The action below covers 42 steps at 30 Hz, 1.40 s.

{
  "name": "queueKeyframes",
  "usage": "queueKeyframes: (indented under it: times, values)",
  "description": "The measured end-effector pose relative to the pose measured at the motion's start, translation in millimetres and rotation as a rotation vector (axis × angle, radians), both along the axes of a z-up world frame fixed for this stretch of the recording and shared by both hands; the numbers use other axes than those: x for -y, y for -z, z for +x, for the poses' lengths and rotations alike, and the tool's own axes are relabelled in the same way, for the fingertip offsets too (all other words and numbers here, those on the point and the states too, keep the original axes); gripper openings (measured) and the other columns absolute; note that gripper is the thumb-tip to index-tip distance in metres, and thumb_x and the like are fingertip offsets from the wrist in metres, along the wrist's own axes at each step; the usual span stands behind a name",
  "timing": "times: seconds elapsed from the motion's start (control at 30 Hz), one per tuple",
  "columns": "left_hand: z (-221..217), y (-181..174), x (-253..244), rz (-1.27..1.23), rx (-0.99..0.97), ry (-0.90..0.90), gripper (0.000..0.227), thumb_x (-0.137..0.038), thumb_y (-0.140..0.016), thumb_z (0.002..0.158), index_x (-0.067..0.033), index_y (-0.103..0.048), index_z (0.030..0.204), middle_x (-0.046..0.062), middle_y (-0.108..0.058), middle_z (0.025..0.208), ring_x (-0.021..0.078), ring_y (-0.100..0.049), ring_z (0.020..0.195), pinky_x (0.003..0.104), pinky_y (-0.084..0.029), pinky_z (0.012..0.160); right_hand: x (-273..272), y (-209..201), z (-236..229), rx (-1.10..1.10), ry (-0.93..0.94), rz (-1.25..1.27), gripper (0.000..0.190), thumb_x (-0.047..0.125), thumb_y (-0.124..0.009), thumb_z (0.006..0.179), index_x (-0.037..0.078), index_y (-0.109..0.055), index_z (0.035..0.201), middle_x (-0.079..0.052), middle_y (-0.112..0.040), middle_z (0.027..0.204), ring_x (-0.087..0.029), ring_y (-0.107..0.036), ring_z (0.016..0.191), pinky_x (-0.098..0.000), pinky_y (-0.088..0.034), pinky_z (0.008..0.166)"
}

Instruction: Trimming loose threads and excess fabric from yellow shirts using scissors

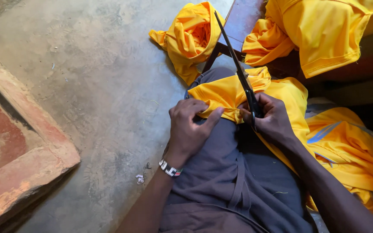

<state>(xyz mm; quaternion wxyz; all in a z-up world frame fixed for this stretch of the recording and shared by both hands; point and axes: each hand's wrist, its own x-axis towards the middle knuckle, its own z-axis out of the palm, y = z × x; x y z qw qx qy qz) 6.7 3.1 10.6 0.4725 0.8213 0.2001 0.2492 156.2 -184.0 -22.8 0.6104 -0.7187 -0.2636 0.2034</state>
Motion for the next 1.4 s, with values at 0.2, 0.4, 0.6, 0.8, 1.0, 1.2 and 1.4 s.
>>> queueKeyframes:
  times: [0.2, 0.4, 0.6, 0.8, 1.0, 1.2, 1.4]
  values:
    - [37.9, 3.6, -3.2, -0.341, 0.039, 0.077, 0.021, -0.03, -0.073, 0.093, -0.0192, -0.078, 0.076, 0.001, -0.072, 0.069, 0.0208, -0.074, 0.074, 0.031, -0.055, 0.069, -2.9, -5.1, -5.1, 0.014, 0.045, 0.013, 0.027, 0.0, -0.088, 0.079, 0.001, -0.061, 0.078, -0.011, -0.068, 0.073, -0.007, -0.063, 0.07, -0.0175, -0.05, 0.06]
    - [50.7, 1.8, -10.7, -1.077, 0.134, 0.181, 0.034, -0.016, -0.058, 0.101, -0.0078, -0.07, 0.132, 0.02, -0.07, 0.125, 0.0329, -0.071, 0.105, 0.045, -0.064, 0.087, 3.1, -34.2, 4.6, 0.252, 0.084, -0.166, 0.031, 0.004, -0.091, 0.083, -0.003, -0.06, 0.085, -0.016, -0.072, 0.083, -0.013, -0.063, 0.08, -0.0245, -0.049, 0.065]
    - [34.5, 29.0, -60.7, -1.228, -0.137, 0.366, 0.061, -0.025, -0.043, 0.094, -0.0062, -0.047, 0.152, 0.019, -0.047, 0.16, 0.0238, -0.068, 0.099, 0.024, -0.055, 0.07, 23.5, -75.2, 12.1, 0.517, -0.077, -0.635, 0.033, 0.022, -0.087, 0.083, 0.004, -0.06, 0.081, -0.004, -0.058, 0.053, -0.014, -0.053, 0.042, -0.0292, -0.036, 0.044]
    - [22.5, -3.9, -33.8, -0.331, -0.039, -0.168, 0.023, -0.012, -0.062, 0.086, 0.0023, -0.073, 0.1, 0.009, -0.075, 0.081, 0.0163, -0.074, 0.05, 0.025, -0.06, 0.047, 35.4, -66.3, 7.6, 0.521, -0.092, -0.984, 0.028, 0.03, -0.084, 0.075, 0.009, -0.066, 0.08, -0.004, -0.068, 0.063, -0.027, -0.058, 0.051, -0.0405, -0.045, 0.057]
    - [23.6, -60.8, 15.8, 0.086, 0.259, -0.054, 0.019, 0.005, -0.069, 0.083, 0.0005, -0.064, 0.1, 0.01, -0.064, 0.089, 0.0209, -0.059, 0.064, 0.034, -0.052, 0.058, 32.8, -56.0, 12.8, 0.527, -0.128, -1.037, 0.038, 0.043, -0.084, 0.076, 0.011, -0.065, 0.078, -0.009, -0.061, 0.057, -0.03, -0.053, 0.047, -0.0423, -0.042, 0.052]
    - [38.6, 17.7, 10.3, 0.148, -0.083, -0.182, 0.029, -0.022, -0.082, 0.077, -0.0038, -0.062, 0.084, 0.011, -0.058, 0.08, 0.0292, -0.056, 0.06, 0.042, -0.05, 0.059, 27.8, -59.7, 17.2, 0.464, -0.171, -1.129, 0.037, 0.044, -0.08, 0.079, 0.012, -0.062, 0.078, -0.005, -0.066, 0.064, -0.029, -0.058, 0.054, -0.042, -0.045, 0.059]
    - [50.1, 27.7, 8.9, 0.172, -0.114, -0.203, 0.033, -0.028, -0.083, 0.08, -0.0038, -0.061, 0.073, 0.012, -0.061, 0.071, 0.0293, -0.057, 0.057, 0.044, -0.05, 0.059, 35.3, -53.1, 19.7, 0.476, -0.168, -1.088, 0.044, 0.051, -0.083, 0.078, 0.012, -0.06, 0.077, -0.007, -0.058, 0.06, -0.028, -0.054, 0.052, -0.0412, -0.043, 0.056]
